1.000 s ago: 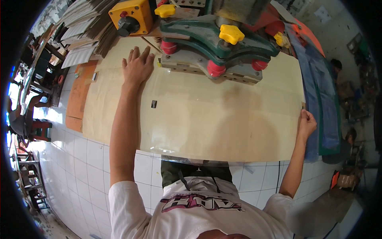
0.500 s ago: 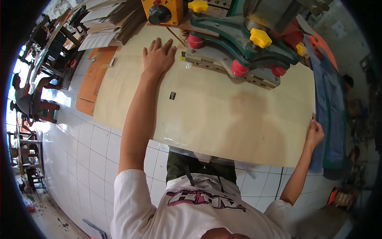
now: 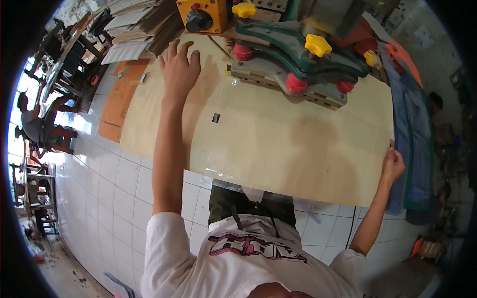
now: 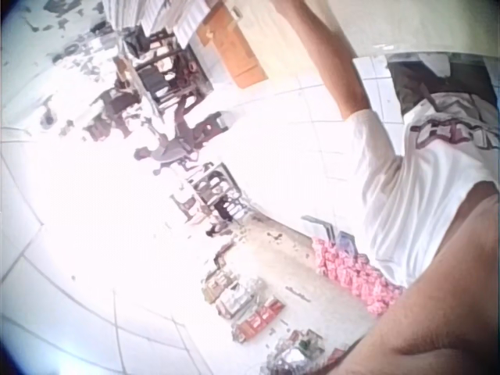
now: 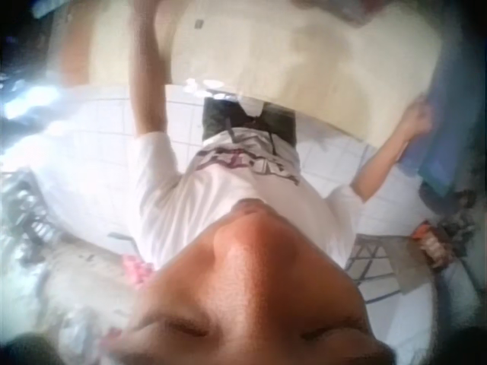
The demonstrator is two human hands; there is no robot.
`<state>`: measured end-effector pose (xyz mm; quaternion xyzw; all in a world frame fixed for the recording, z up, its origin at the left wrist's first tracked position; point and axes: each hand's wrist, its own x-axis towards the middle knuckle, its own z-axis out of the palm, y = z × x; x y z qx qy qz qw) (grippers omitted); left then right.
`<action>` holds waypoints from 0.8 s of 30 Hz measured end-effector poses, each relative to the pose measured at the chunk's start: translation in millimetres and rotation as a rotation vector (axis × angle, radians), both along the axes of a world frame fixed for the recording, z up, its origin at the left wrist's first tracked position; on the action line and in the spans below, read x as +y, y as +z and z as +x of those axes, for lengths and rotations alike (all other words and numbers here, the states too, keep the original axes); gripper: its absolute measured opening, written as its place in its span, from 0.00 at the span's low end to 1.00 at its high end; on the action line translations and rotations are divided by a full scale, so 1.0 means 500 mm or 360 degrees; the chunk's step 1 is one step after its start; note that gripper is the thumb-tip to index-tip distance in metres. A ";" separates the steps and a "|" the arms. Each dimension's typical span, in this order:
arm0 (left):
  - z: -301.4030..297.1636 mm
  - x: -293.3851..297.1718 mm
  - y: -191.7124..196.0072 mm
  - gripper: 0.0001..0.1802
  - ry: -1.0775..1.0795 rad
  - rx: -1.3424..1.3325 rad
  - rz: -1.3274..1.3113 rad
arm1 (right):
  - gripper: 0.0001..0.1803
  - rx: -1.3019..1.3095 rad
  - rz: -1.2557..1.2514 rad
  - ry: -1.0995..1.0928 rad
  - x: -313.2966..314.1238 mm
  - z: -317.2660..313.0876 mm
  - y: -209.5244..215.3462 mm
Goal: The person aligns the edges of clear plastic sheets, places them into a heat sealing machine, and depresses the lever to seal the material together before removing the finished item.
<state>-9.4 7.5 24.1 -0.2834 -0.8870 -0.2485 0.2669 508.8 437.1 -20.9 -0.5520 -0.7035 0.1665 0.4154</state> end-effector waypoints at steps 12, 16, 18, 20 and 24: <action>0.370 -0.059 -0.021 0.28 -0.0962 -0.0431 -0.0455 | 0.14 0.0179 -0.0018 0.0140 -0.021 -0.009 0.012; 0.375 -0.051 -0.030 0.29 -0.0933 -0.0395 -0.0456 | 0.13 0.0290 -0.0026 0.0172 -0.010 -0.001 -0.001; 0.379 -0.050 -0.030 0.28 -0.0909 -0.0374 -0.0446 | 0.13 0.0263 -0.0055 0.0169 -0.006 0.001 -0.002; 0.378 -0.050 -0.030 0.28 -0.0916 -0.0346 -0.0454 | 0.13 0.0256 -0.0059 0.0190 -0.008 -0.002 0.000; 0.379 -0.051 -0.032 0.28 -0.0906 -0.0332 -0.0466 | 0.13 0.0224 -0.0063 0.0249 0.004 0.008 -0.011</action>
